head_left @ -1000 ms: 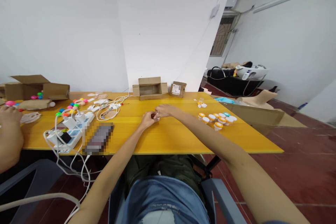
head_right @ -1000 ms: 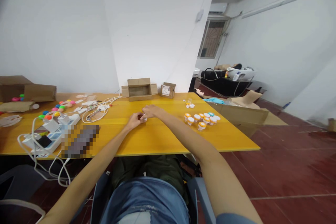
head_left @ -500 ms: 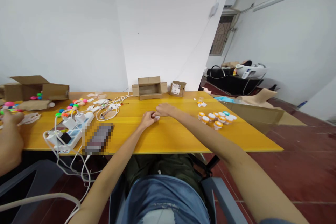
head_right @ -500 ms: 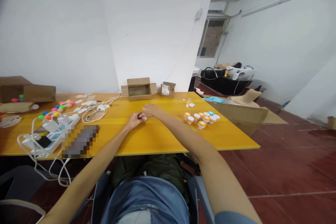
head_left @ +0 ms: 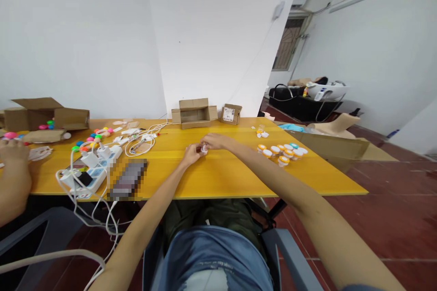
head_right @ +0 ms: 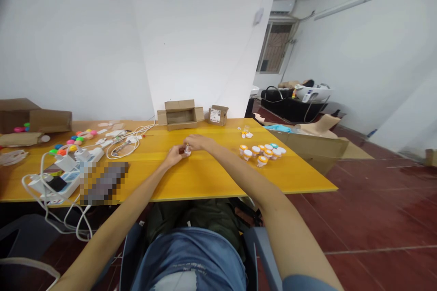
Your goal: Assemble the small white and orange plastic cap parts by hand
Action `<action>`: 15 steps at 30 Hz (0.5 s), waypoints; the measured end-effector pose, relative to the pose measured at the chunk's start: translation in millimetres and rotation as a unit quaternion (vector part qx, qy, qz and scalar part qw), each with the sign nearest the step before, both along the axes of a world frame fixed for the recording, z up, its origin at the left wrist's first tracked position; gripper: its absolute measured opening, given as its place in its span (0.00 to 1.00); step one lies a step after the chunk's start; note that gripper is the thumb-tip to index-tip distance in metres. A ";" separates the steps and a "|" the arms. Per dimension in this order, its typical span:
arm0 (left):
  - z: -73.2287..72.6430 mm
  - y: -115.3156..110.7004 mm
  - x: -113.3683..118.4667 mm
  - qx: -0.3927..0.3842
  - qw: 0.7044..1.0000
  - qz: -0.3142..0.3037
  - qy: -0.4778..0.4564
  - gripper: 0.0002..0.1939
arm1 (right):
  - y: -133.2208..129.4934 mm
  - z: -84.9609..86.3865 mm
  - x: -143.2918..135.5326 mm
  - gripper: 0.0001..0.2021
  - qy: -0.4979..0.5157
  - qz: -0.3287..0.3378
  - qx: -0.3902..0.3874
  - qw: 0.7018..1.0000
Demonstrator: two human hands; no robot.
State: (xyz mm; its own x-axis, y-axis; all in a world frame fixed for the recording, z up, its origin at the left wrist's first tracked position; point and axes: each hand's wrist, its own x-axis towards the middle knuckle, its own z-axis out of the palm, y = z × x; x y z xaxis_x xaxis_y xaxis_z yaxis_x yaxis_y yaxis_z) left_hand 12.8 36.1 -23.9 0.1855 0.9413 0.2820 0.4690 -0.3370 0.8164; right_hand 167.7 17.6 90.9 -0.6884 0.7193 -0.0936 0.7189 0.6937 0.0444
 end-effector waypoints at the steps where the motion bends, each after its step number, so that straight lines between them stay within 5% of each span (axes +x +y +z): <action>1: 0.6 -0.6 -0.4 0.003 1.000 -0.011 -0.002 0.10 | 2.1 -1.4 1.0 0.14 0.009 0.009 -0.003 1.000; 15: 3.5 -1.6 -4.2 0.008 0.999 -0.033 0.017 0.10 | 32.6 -27.8 11.4 0.12 0.125 0.115 -0.020 0.985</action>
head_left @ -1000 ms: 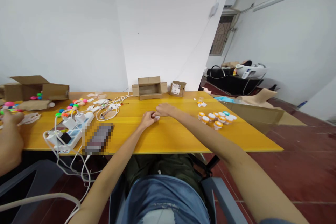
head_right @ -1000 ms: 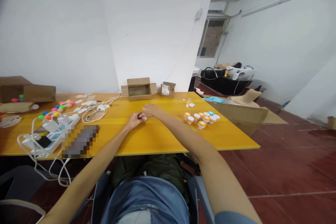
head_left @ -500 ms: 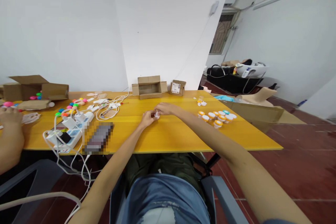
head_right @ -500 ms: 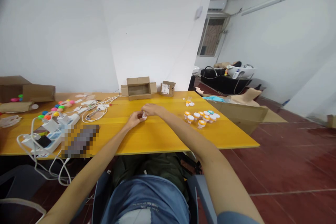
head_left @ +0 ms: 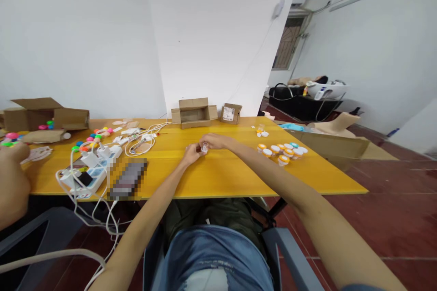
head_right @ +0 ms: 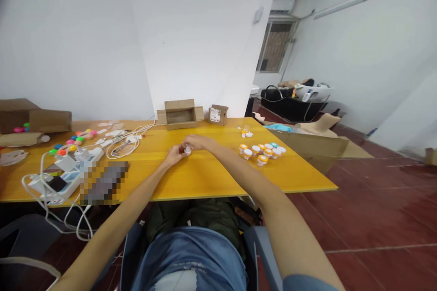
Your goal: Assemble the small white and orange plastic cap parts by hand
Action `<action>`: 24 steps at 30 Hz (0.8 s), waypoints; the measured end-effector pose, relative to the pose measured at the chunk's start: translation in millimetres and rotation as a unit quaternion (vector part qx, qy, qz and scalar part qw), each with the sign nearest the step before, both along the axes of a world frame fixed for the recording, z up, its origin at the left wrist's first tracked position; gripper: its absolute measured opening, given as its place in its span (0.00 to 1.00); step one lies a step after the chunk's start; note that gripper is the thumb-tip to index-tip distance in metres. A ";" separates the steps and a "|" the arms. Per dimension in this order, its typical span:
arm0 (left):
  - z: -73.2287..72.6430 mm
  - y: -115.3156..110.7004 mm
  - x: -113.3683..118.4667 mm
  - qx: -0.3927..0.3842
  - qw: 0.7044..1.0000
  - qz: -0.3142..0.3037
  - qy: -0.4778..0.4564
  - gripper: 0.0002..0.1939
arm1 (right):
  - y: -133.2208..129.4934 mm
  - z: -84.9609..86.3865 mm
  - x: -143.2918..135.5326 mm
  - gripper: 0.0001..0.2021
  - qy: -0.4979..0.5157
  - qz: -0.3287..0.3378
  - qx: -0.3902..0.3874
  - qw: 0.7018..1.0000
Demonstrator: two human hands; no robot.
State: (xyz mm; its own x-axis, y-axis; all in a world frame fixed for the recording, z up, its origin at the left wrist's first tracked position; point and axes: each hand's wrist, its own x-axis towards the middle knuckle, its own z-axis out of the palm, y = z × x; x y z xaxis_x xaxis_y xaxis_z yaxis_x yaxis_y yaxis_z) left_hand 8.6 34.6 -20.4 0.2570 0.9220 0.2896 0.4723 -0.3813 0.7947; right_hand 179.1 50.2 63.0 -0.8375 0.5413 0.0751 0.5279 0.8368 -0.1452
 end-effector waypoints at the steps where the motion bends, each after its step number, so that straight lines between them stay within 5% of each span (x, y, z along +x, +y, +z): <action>1: 0.5 -0.4 0.4 0.000 1.000 0.000 -0.002 0.10 | 0.8 -0.4 0.3 0.11 0.001 0.000 -0.001 1.000; 19: -11.2 10.5 -4.0 0.020 0.999 0.030 0.041 0.11 | -24.4 15.0 -12.3 0.17 -0.118 -0.167 0.059 0.977; 24: -11.6 10.6 -4.2 0.031 0.999 0.009 0.036 0.10 | -21.7 13.5 -10.9 0.14 -0.113 -0.153 0.046 0.981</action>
